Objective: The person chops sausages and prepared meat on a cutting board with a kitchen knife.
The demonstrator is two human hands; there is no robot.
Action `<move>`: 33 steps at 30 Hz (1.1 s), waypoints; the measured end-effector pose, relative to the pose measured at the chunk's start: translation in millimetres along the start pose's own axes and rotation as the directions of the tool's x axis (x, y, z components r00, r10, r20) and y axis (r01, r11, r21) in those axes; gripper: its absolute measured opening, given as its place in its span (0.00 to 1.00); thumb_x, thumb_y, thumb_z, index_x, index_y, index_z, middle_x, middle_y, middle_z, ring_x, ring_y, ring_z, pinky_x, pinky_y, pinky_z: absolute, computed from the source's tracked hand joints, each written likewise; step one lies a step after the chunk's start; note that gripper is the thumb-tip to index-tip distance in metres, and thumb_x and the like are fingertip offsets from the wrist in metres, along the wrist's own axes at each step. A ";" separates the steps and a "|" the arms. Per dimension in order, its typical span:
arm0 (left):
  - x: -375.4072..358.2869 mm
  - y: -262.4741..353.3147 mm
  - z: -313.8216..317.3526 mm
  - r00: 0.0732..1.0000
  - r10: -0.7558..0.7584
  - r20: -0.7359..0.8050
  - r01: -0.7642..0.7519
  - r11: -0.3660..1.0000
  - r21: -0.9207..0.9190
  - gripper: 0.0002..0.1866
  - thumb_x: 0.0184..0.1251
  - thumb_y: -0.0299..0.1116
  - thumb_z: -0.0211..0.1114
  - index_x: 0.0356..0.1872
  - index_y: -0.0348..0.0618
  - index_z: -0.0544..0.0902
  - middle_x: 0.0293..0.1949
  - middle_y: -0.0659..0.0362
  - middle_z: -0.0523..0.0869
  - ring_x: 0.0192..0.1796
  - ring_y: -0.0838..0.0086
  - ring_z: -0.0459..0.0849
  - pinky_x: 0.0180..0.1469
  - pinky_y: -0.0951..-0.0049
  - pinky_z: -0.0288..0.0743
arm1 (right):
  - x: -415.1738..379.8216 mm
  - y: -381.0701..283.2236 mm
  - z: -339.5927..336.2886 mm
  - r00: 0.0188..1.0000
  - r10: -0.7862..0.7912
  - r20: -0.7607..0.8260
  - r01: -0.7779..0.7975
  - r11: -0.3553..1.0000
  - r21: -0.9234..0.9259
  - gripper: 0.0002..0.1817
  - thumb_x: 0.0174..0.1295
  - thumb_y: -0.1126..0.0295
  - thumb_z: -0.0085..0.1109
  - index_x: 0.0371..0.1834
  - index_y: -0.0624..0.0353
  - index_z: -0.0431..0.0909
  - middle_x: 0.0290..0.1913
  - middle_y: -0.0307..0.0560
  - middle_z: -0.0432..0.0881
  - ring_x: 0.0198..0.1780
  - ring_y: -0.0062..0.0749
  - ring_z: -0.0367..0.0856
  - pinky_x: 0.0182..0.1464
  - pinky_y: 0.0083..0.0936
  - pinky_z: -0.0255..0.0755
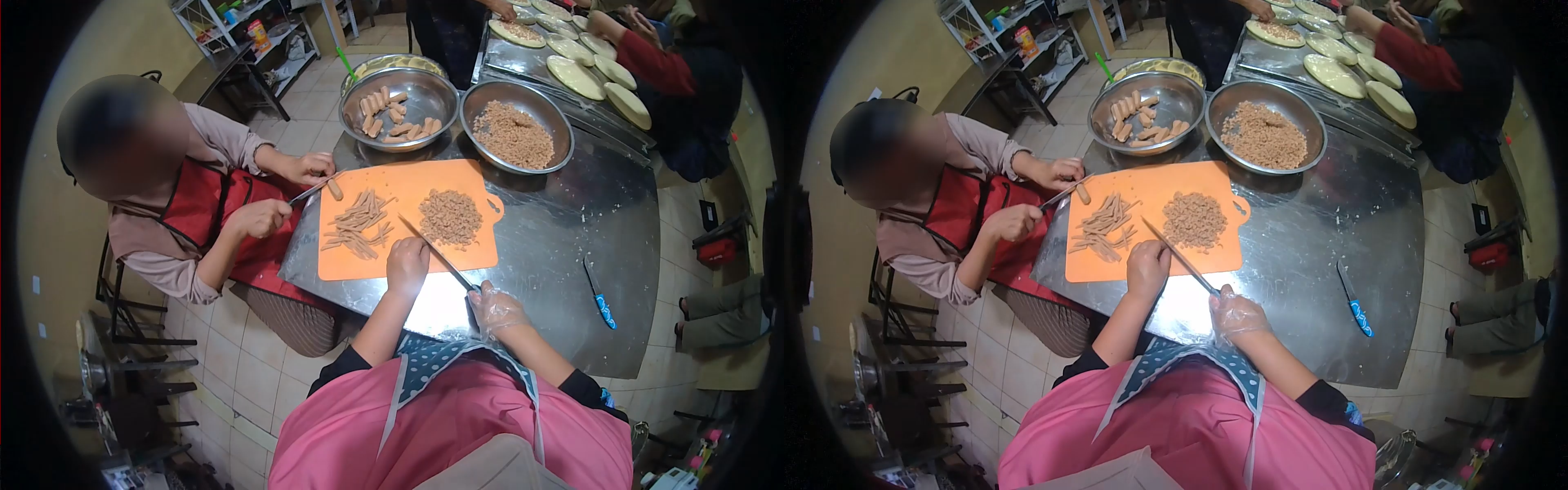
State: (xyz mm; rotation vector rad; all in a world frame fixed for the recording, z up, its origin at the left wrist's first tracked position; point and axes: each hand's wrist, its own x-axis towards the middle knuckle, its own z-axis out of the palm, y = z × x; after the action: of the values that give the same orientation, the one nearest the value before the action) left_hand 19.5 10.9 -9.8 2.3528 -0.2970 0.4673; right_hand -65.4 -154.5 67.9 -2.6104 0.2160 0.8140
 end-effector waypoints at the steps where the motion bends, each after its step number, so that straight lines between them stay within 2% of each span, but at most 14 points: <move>1: -0.1 0.8 -0.9 1.000 0.024 -0.017 -0.025 0.999 -0.028 0.03 0.51 0.25 0.61 0.25 0.36 0.80 0.26 0.51 0.81 0.34 0.56 0.78 0.39 0.62 0.72 | 3.7 1.3 2.3 1.000 -0.002 0.007 0.002 1.000 -0.001 0.23 0.65 0.54 0.33 0.46 0.64 0.67 0.39 0.66 0.78 0.44 0.59 0.77 0.48 0.46 0.68; 5: -6.2 3.4 -5.1 0.997 0.062 -0.054 -0.065 0.996 -0.059 0.03 0.50 0.24 0.61 0.25 0.36 0.81 0.27 0.51 0.81 0.34 0.56 0.78 0.39 0.63 0.72 | 6.0 0.4 -1.7 1.000 -0.017 0.006 0.017 0.998 0.063 0.24 0.65 0.54 0.33 0.48 0.65 0.67 0.38 0.66 0.78 0.44 0.58 0.77 0.48 0.45 0.68; 8: -8.5 2.2 -6.5 0.998 0.041 -0.053 -0.043 0.998 -0.037 0.03 0.50 0.24 0.60 0.26 0.36 0.81 0.29 0.52 0.82 0.35 0.57 0.78 0.40 0.64 0.72 | -2.2 -2.0 -3.0 0.999 -0.041 -0.016 0.042 0.998 0.055 0.23 0.65 0.54 0.34 0.47 0.65 0.67 0.37 0.66 0.78 0.43 0.59 0.77 0.47 0.46 0.68; 11: -6.6 -0.9 -7.1 1.000 0.024 -0.016 -0.024 1.000 -0.003 0.03 0.51 0.24 0.60 0.26 0.37 0.81 0.29 0.52 0.82 0.34 0.57 0.79 0.40 0.64 0.72 | -7.6 -4.7 -1.7 0.999 -0.033 0.003 0.033 0.999 -0.029 0.23 0.65 0.54 0.34 0.47 0.65 0.67 0.37 0.67 0.78 0.42 0.59 0.77 0.47 0.46 0.68; 13: -4.7 1.5 -9.8 1.000 -0.029 -0.006 0.029 0.998 -0.054 0.03 0.51 0.26 0.61 0.25 0.37 0.81 0.27 0.52 0.82 0.33 0.57 0.78 0.40 0.63 0.72 | -2.3 -1.6 4.2 1.000 -0.026 -0.015 0.026 0.999 -0.022 0.23 0.64 0.55 0.34 0.45 0.66 0.67 0.35 0.67 0.78 0.41 0.59 0.77 0.46 0.46 0.69; 19: -5.9 1.5 -15.1 0.999 -0.052 -0.012 0.052 0.998 -0.018 0.04 0.51 0.27 0.62 0.25 0.37 0.81 0.27 0.51 0.82 0.33 0.57 0.79 0.38 0.62 0.72 | 1.2 3.9 1.9 0.996 -0.067 -0.055 0.071 0.996 0.058 0.22 0.64 0.55 0.35 0.44 0.66 0.66 0.33 0.67 0.78 0.40 0.60 0.78 0.45 0.47 0.69; 23: -8.0 -4.2 -12.4 1.000 -0.025 0.003 0.025 0.999 0.031 0.04 0.50 0.28 0.63 0.25 0.37 0.81 0.27 0.51 0.81 0.33 0.57 0.79 0.38 0.63 0.72 | -11.5 -2.9 0.7 0.998 -0.062 0.001 0.062 0.998 -0.009 0.23 0.64 0.54 0.34 0.46 0.66 0.66 0.34 0.67 0.78 0.40 0.60 0.78 0.46 0.46 0.68; 29: -7.3 0.8 -16.2 1.000 0.000 -0.016 0.000 0.999 -0.042 0.04 0.50 0.27 0.62 0.25 0.37 0.81 0.26 0.50 0.80 0.33 0.57 0.79 0.38 0.63 0.72 | 1.8 -0.1 4.1 0.999 -0.033 0.014 0.032 0.998 0.058 0.23 0.66 0.53 0.34 0.46 0.65 0.65 0.35 0.69 0.78 0.41 0.62 0.76 0.44 0.48 0.68; 33: -7.5 -2.5 -17.0 0.999 -0.052 0.014 0.052 0.999 0.017 0.04 0.50 0.27 0.61 0.23 0.37 0.81 0.25 0.49 0.80 0.33 0.56 0.79 0.38 0.62 0.72 | -15.3 -6.6 -2.6 0.999 -0.047 0.028 0.046 0.998 0.033 0.23 0.64 0.54 0.35 0.45 0.65 0.66 0.35 0.68 0.78 0.41 0.60 0.77 0.46 0.46 0.68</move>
State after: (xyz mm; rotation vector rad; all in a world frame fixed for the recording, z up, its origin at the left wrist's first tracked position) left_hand 9.3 25.1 -2.8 2.3748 -0.2385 0.4299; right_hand -74.9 -149.1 80.7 -2.5622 0.1582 0.8240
